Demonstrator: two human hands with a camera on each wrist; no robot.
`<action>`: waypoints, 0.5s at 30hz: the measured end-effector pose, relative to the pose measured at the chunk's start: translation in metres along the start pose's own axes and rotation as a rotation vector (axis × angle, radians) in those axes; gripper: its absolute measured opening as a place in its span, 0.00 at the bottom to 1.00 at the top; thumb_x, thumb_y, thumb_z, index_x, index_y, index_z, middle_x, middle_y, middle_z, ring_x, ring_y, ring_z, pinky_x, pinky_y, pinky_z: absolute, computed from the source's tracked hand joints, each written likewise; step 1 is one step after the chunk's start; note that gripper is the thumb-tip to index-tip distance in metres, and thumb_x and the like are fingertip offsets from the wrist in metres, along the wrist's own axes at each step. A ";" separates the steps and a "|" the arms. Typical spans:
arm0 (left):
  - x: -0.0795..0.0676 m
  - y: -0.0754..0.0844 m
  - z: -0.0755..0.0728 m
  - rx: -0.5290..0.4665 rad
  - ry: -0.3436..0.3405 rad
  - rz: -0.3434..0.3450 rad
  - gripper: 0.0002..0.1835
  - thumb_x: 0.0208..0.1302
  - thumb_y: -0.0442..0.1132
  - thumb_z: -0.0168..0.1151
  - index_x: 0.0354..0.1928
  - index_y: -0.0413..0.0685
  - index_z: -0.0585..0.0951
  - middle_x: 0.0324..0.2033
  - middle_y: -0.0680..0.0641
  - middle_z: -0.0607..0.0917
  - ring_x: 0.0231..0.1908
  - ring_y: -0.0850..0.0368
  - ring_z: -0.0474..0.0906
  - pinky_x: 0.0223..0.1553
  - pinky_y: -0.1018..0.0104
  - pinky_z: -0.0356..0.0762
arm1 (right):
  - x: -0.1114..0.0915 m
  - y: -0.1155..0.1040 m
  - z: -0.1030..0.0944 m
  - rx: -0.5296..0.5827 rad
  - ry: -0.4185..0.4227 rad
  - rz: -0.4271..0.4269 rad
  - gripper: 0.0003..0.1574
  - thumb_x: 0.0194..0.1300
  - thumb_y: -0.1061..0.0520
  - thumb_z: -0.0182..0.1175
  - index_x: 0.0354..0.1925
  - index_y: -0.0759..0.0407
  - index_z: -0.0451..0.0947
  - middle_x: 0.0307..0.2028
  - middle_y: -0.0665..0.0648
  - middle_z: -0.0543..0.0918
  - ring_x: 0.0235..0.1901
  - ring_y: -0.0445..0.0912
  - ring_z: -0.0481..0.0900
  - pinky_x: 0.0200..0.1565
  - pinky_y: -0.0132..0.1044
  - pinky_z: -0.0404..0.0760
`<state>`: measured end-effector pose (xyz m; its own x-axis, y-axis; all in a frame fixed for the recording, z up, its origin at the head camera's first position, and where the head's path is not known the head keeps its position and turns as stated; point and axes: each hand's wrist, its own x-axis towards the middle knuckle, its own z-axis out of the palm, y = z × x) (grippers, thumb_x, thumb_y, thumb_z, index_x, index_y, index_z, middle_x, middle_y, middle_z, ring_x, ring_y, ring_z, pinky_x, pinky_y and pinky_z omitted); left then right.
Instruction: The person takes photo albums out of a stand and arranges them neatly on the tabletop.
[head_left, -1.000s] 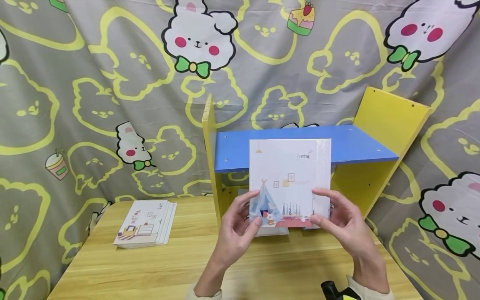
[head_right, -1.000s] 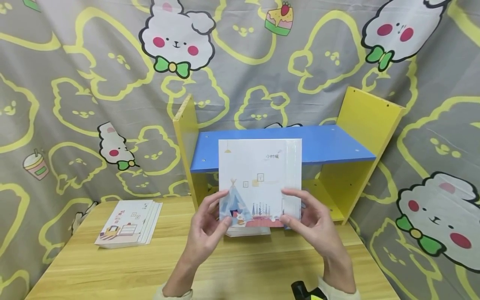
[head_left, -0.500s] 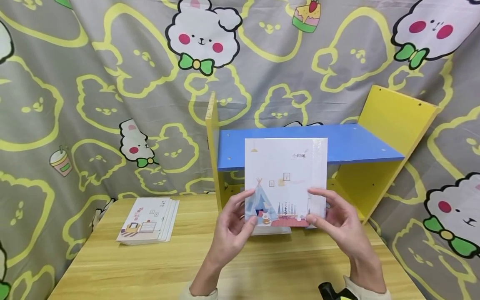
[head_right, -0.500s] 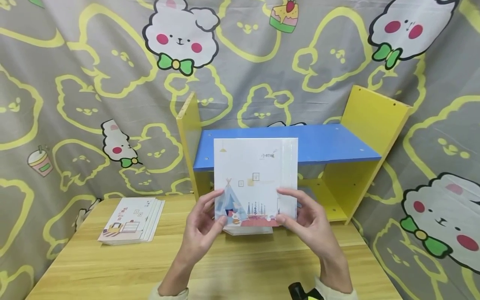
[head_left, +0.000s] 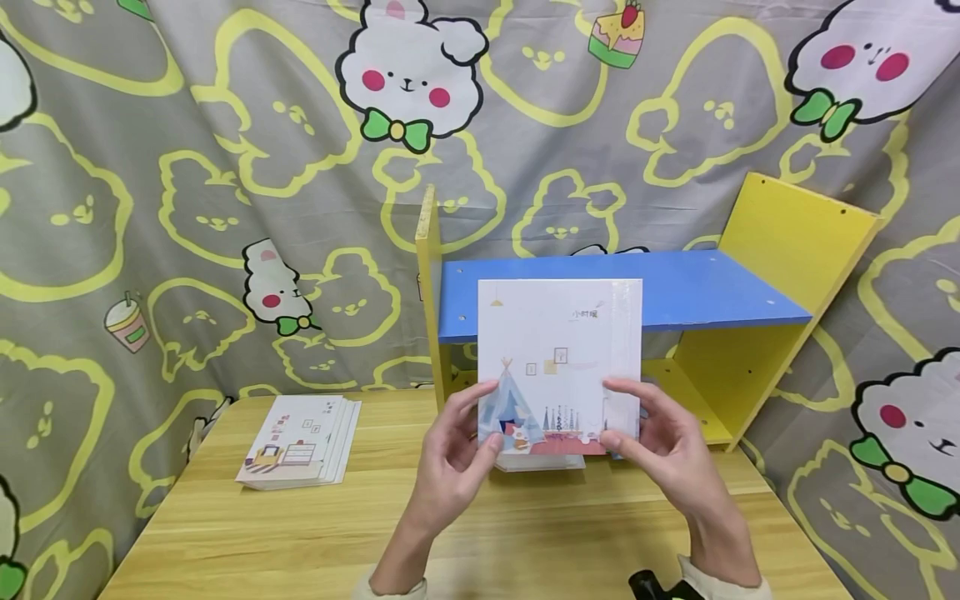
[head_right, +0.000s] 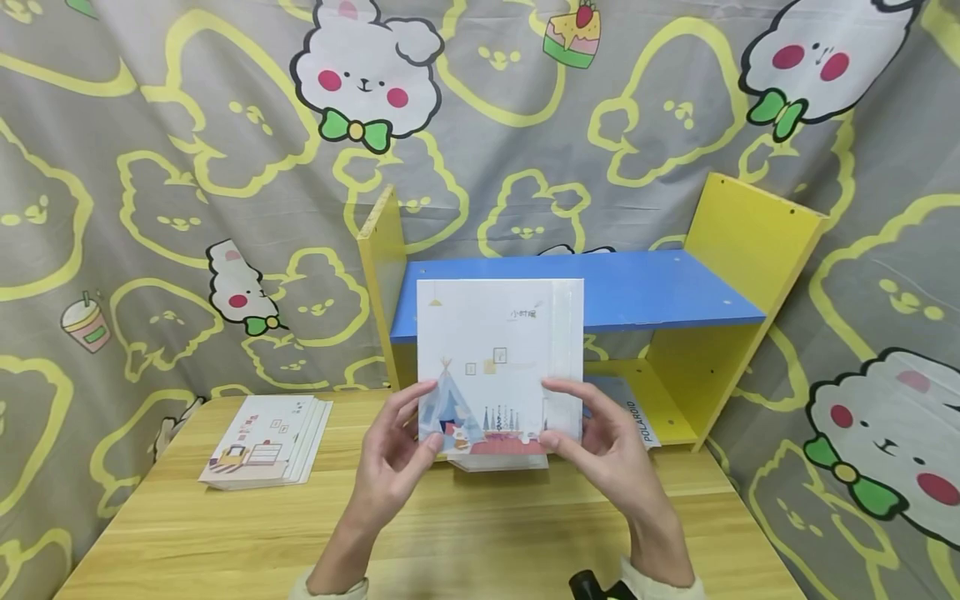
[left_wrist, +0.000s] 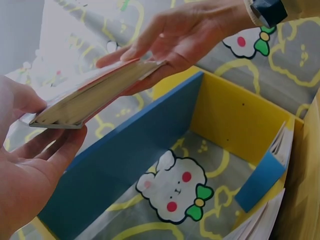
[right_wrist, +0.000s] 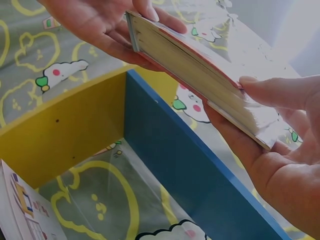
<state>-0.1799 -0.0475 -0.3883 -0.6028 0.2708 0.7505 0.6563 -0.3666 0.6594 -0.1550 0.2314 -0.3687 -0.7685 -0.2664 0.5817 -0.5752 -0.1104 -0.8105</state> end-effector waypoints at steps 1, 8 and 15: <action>0.000 0.000 -0.001 0.000 0.001 0.002 0.30 0.68 0.16 0.51 0.72 0.33 0.65 0.65 0.31 0.72 0.58 0.46 0.79 0.54 0.57 0.84 | 0.000 0.000 0.001 0.003 0.000 0.000 0.39 0.65 0.82 0.57 0.71 0.70 0.64 0.61 0.63 0.76 0.53 0.52 0.84 0.47 0.39 0.87; -0.002 0.002 -0.006 0.015 0.009 -0.004 0.31 0.67 0.15 0.51 0.72 0.33 0.66 0.65 0.32 0.72 0.57 0.46 0.79 0.53 0.57 0.84 | 0.000 0.001 0.007 -0.024 0.011 0.054 0.38 0.66 0.80 0.58 0.72 0.69 0.64 0.61 0.63 0.77 0.53 0.54 0.85 0.47 0.42 0.88; -0.005 0.002 -0.013 0.032 0.014 0.011 0.31 0.66 0.15 0.51 0.71 0.32 0.66 0.64 0.31 0.73 0.57 0.46 0.79 0.52 0.58 0.85 | 0.003 0.003 0.013 -0.022 0.007 0.022 0.37 0.66 0.79 0.58 0.71 0.69 0.65 0.59 0.63 0.78 0.38 0.44 0.84 0.30 0.33 0.82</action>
<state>-0.1814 -0.0614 -0.3908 -0.6014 0.2548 0.7572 0.6769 -0.3410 0.6523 -0.1555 0.2180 -0.3708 -0.7830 -0.2617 0.5643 -0.5641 -0.0834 -0.8215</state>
